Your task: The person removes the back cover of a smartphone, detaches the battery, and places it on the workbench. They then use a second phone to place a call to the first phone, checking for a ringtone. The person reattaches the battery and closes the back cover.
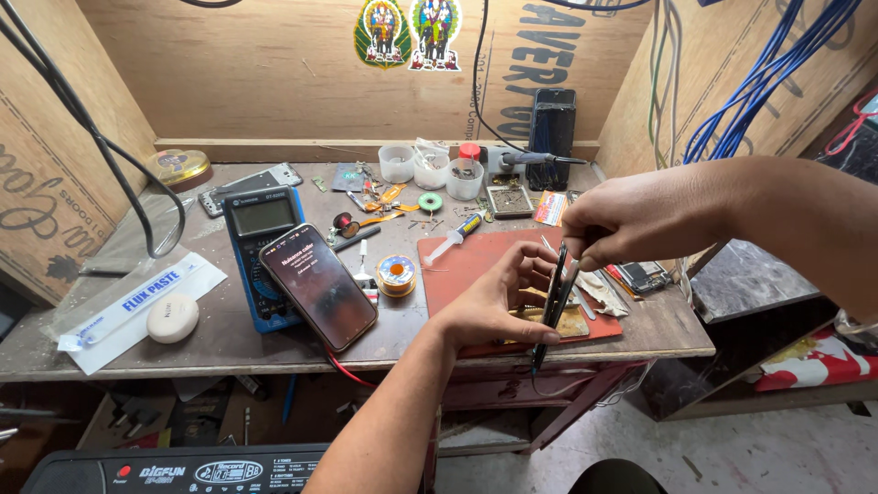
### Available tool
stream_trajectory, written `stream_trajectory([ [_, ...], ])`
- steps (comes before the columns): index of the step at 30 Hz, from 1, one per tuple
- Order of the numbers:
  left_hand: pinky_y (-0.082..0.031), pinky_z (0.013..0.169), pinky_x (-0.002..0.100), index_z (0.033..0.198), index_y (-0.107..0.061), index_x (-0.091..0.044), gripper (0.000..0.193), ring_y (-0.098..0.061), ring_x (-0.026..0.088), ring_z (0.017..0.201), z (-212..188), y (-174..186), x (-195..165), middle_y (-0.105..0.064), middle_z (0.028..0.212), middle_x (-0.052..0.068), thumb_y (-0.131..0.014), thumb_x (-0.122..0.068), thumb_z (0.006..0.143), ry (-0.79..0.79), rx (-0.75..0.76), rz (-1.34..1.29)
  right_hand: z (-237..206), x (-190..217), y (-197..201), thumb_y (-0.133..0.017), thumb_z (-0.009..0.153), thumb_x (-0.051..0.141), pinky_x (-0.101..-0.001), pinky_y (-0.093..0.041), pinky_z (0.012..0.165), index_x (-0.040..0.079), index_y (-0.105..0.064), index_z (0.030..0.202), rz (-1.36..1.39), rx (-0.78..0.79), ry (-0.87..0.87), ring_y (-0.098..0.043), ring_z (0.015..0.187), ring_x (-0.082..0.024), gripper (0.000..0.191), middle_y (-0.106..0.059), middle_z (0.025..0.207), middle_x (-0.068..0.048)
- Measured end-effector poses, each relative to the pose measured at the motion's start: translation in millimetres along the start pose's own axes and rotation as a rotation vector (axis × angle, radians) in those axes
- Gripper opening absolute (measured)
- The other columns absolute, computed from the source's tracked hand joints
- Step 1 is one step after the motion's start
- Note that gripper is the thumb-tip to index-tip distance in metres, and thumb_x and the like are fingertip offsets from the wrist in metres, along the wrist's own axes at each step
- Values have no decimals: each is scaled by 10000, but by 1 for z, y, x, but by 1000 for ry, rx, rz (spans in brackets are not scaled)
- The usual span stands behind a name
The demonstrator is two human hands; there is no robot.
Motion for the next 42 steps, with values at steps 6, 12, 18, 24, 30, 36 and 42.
stream_trajectory([
  [6,-506,1092,390,1450,-414,-109,919,-579,195,1237,0,1,1,-570,1315,97,-949,-175,705,4,-7,42,-4,3,2,-676,946,368,-376,-506,763,95,-692,1037,-68,-1,-27,-616,784,-195,288,-689,808,-70],
  [12,-510,1090,394,1442,-408,-109,921,-578,201,1234,0,2,0,-563,1315,93,-954,-187,705,-12,-15,24,-7,8,1,-648,953,378,-394,-521,803,96,-672,1037,-123,-66,-7,-666,846,-228,295,-702,869,-91],
  [18,-513,1069,394,1435,-405,-116,914,-576,201,1221,1,2,1,-563,1309,95,-951,-181,705,-19,-25,11,-12,1,-1,-631,950,367,-404,-513,802,95,-653,1006,-94,-116,9,-661,848,-232,279,-682,852,-88],
  [24,-519,1058,399,1434,-396,-118,904,-580,202,1209,4,4,4,-558,1295,96,-941,-172,714,-18,-32,-14,-13,-28,-12,-612,964,318,-408,-521,789,77,-616,953,6,-131,76,-596,888,-233,242,-606,919,-85],
  [30,-523,1075,425,1426,-385,-120,879,-589,223,1225,3,5,1,-553,1283,95,-923,-143,732,-43,-45,-42,-23,-46,-71,-495,1014,399,-362,-546,875,145,-709,996,-4,19,-19,-676,975,-221,332,-699,971,-49],
  [36,-502,1122,454,1495,-369,-114,883,-592,242,1290,2,10,-4,-580,1313,105,-882,-109,777,-116,-64,-202,-44,-28,-138,-634,966,446,-409,-517,848,151,-649,992,-157,34,214,-661,986,-277,297,-680,964,-51],
  [42,-505,1111,477,1516,-354,-70,855,-611,299,1280,4,16,-6,-610,1322,156,-849,-102,820,-196,-86,-369,-44,-60,-150,-695,916,264,-367,-567,731,63,-695,883,465,-652,378,-717,814,-230,204,-713,871,-49],
])
Point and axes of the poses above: each hand's wrist, its own z-axis towards the middle knuckle, its own y-axis out of the back of the hand, x = y × z, the point moved 6 cm from there along z, towards the middle knuckle
